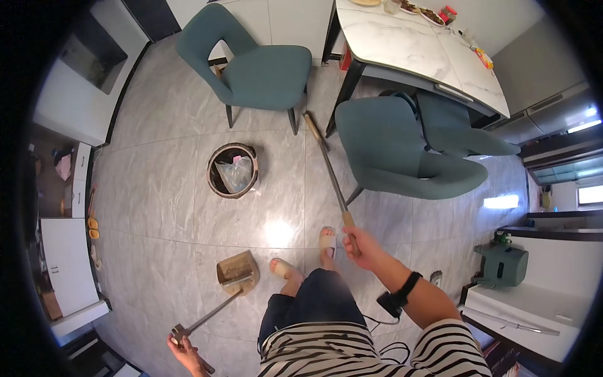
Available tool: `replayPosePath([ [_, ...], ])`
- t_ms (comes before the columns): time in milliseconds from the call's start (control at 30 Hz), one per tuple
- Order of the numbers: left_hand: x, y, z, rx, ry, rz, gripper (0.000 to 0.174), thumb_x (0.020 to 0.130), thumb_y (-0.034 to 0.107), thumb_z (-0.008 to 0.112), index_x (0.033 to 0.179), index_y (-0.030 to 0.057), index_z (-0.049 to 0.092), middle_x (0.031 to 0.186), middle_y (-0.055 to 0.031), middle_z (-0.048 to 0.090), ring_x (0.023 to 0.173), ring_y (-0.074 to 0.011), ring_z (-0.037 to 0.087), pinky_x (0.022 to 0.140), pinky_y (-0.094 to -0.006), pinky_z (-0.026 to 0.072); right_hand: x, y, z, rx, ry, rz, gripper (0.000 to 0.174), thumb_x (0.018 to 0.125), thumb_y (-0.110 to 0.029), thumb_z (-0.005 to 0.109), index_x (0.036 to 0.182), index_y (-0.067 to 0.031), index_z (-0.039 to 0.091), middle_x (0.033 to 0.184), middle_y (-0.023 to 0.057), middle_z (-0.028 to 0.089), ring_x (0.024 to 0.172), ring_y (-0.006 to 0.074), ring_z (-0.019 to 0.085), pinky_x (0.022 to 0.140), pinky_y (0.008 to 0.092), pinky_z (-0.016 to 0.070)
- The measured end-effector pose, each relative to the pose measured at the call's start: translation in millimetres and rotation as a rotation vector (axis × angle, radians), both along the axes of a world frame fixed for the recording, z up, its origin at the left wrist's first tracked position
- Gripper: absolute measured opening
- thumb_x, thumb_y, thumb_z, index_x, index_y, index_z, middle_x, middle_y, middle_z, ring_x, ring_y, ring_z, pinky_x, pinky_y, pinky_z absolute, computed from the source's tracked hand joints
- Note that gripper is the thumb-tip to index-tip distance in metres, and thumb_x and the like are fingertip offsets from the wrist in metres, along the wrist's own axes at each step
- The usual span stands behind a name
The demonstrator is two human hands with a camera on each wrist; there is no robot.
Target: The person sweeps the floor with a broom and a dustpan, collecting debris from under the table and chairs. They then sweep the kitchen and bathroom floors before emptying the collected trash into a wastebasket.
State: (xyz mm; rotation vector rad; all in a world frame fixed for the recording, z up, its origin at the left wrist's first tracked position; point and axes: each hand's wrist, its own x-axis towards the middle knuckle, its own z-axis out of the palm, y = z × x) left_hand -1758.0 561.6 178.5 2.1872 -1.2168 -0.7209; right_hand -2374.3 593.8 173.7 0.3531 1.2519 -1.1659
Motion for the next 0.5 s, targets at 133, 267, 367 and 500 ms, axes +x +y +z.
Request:
replayPosePath([
  [133, -49.2, -38.7, 42.5, 0.027, 0.036, -0.177, 0.041, 0.089, 0.002, 0.061, 0.127, 0.0072, 0.048, 0.093, -0.0024, 0.059, 0.066, -0.0074, 0.05, 0.048, -0.0211, 0.0428, 14.0, -64.9, -15.7, -0.037, 0.152, -0.018, 0.015, 0.094, -0.027, 0.053, 0.099, -0.014, 0.049, 0.069, -0.0022, 0.052, 0.051, 0.0081, 0.047, 0.045, 0.0247, 0.037],
  [267, -69.8, -70.4, 47.0, -0.005, 0.063, -0.291, 0.037, 0.088, 0.003, 0.062, 0.123, 0.0061, 0.05, 0.079, -0.0015, 0.057, 0.059, -0.008, 0.048, 0.05, -0.024, 0.0428, 8.5, -141.2, -45.3, -0.076, 0.322, 0.037, 0.018, 0.093, -0.028, 0.049, 0.103, -0.0134, 0.047, 0.074, 0.0039, 0.054, 0.055, 0.0143, 0.051, 0.045, 0.0295, 0.0383],
  [367, -80.8, -86.0, 41.7, 0.021, 0.084, -0.387, 0.036, 0.089, 0.004, 0.062, 0.122, 0.0065, 0.05, 0.076, -0.0007, 0.057, 0.058, -0.0079, 0.047, 0.049, -0.024, 0.0422, -3.1, -194.2, -70.4, -0.003, 0.486, 0.115, 0.023, 0.094, -0.028, 0.047, 0.114, -0.0187, 0.048, 0.075, 0.004, 0.054, 0.055, 0.0146, 0.051, 0.044, 0.0302, 0.0374],
  [500, -105.0, -95.0, 31.0, 0.061, -0.009, -0.469, 0.033, 0.09, 0.005, 0.061, 0.12, 0.0066, 0.048, 0.072, -0.0036, 0.055, 0.054, -0.0093, 0.046, 0.047, -0.0275, 0.0403, -18.3, -211.2, -113.6, 0.137, 0.528, 0.252, 0.022, 0.094, -0.028, 0.046, 0.115, -0.0247, 0.048, 0.074, 0.0035, 0.053, 0.054, 0.0146, 0.051, 0.043, 0.0306, 0.0364],
])
